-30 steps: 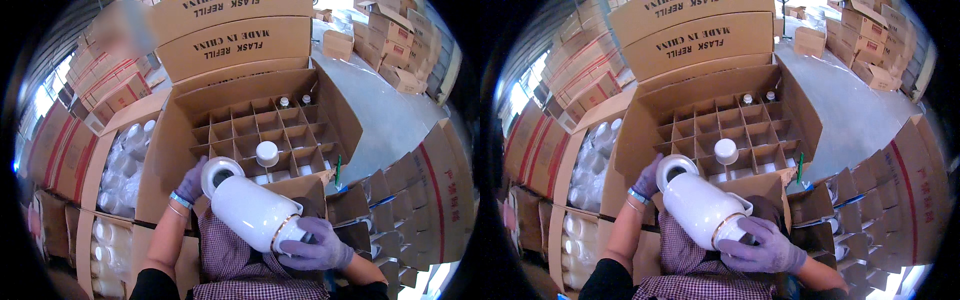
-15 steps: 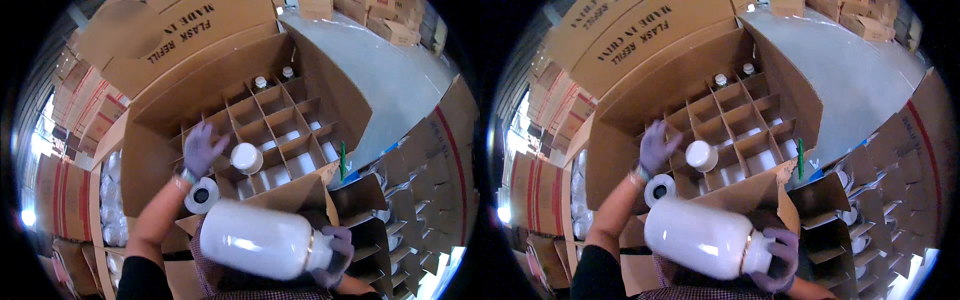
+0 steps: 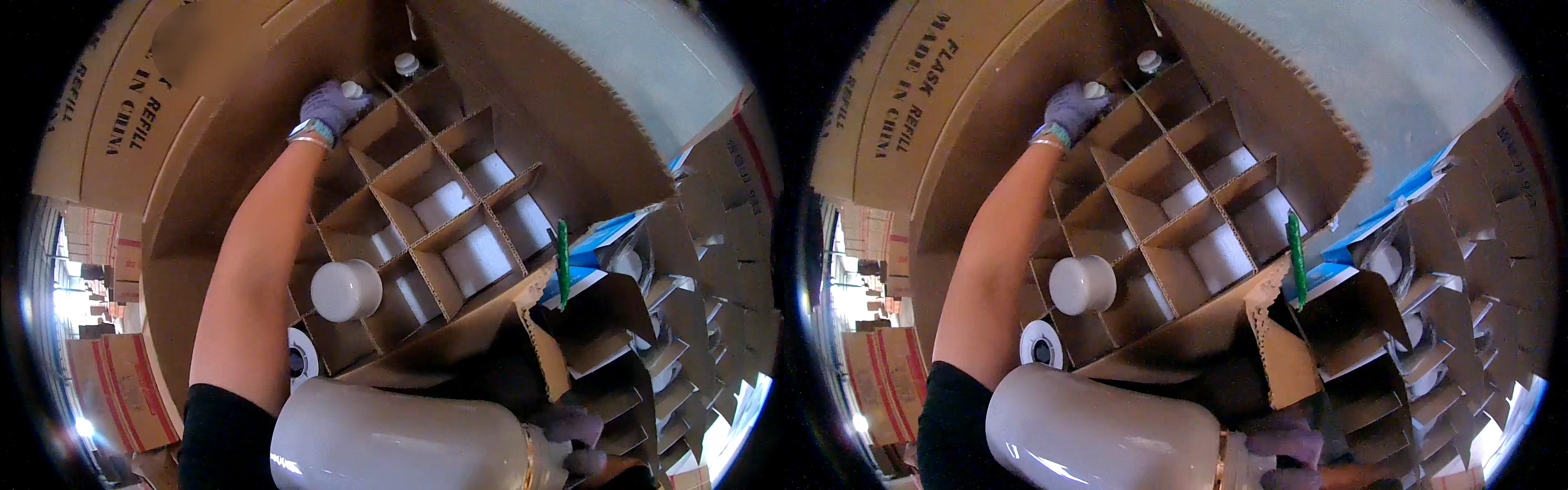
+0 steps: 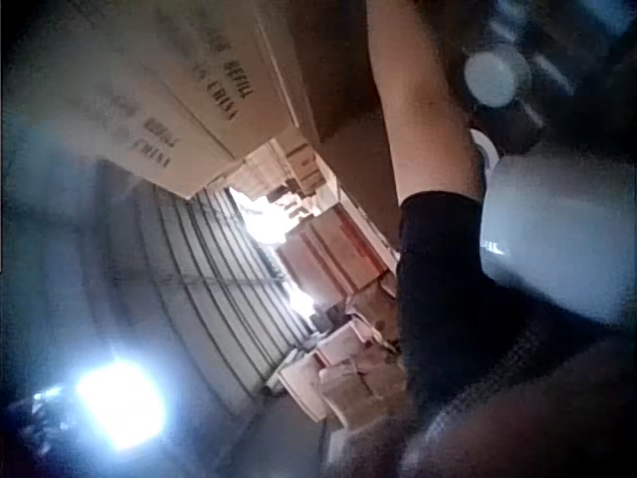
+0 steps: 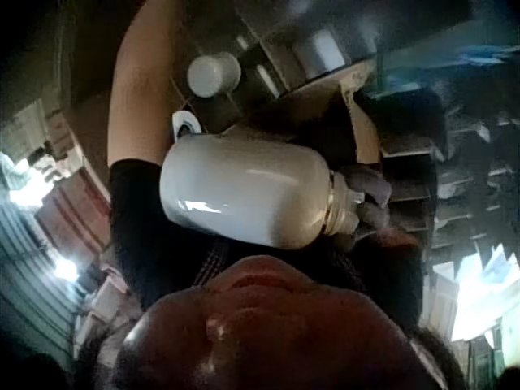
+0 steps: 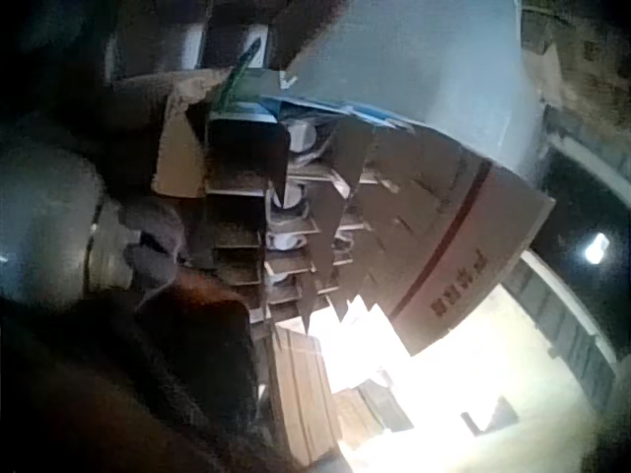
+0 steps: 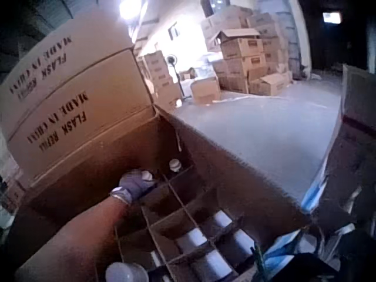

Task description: The person sits on the floor in a warehouse and packs white thermos flasks into a cardboard box with dividers. They pick up each flask, screw on the lid, place it in a plastic bag, and then position it into a compartment in the box.

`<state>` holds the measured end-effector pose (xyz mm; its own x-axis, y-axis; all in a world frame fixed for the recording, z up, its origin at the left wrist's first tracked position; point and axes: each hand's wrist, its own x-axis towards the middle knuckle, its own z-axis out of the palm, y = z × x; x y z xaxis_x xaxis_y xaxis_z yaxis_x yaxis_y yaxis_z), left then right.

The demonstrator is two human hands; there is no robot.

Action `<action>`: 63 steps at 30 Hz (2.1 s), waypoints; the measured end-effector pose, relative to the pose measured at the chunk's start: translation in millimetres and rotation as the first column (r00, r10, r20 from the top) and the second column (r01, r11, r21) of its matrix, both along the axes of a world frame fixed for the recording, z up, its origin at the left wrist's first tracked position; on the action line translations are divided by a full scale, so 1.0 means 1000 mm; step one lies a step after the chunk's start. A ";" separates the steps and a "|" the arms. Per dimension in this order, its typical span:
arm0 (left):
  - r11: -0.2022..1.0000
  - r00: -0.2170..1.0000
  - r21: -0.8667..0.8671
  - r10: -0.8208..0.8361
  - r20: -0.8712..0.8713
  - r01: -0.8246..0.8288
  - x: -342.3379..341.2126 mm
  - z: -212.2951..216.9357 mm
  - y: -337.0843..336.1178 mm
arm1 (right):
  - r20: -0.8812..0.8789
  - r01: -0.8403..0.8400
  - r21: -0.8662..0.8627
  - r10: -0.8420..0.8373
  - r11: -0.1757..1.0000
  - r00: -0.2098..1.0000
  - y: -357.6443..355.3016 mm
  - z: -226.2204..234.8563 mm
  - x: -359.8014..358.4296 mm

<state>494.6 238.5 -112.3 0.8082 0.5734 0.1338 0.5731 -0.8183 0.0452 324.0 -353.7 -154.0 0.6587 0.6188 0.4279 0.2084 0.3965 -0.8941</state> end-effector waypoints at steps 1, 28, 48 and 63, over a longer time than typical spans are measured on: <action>0.999 0.999 -0.046 0.007 -0.034 -0.009 -0.003 0.032 -0.020 | -0.016 0.041 -0.011 -0.041 0.999 0.999 0.003 0.004 -0.004; 0.807 0.944 -0.564 0.028 0.328 0.172 -0.607 0.153 -0.418 | 0.112 -0.183 -0.376 0.240 0.908 0.964 0.057 0.161 -0.080; 0.252 0.342 -0.682 0.715 0.609 0.687 -0.583 0.048 -0.423 | 0.291 0.029 -0.157 0.018 0.987 0.957 0.034 0.209 -0.157; 0.225 0.759 -0.827 0.329 0.562 0.516 -0.595 0.072 -0.469 | 0.609 -0.613 0.121 0.429 0.781 0.667 0.052 0.250 -0.186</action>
<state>-100.2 -230.6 -40.3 0.8556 0.5173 -0.0196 -0.0050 0.0461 0.9989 138.0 -301.8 96.3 -0.1208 0.5715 0.8117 0.2747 0.8050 -0.5259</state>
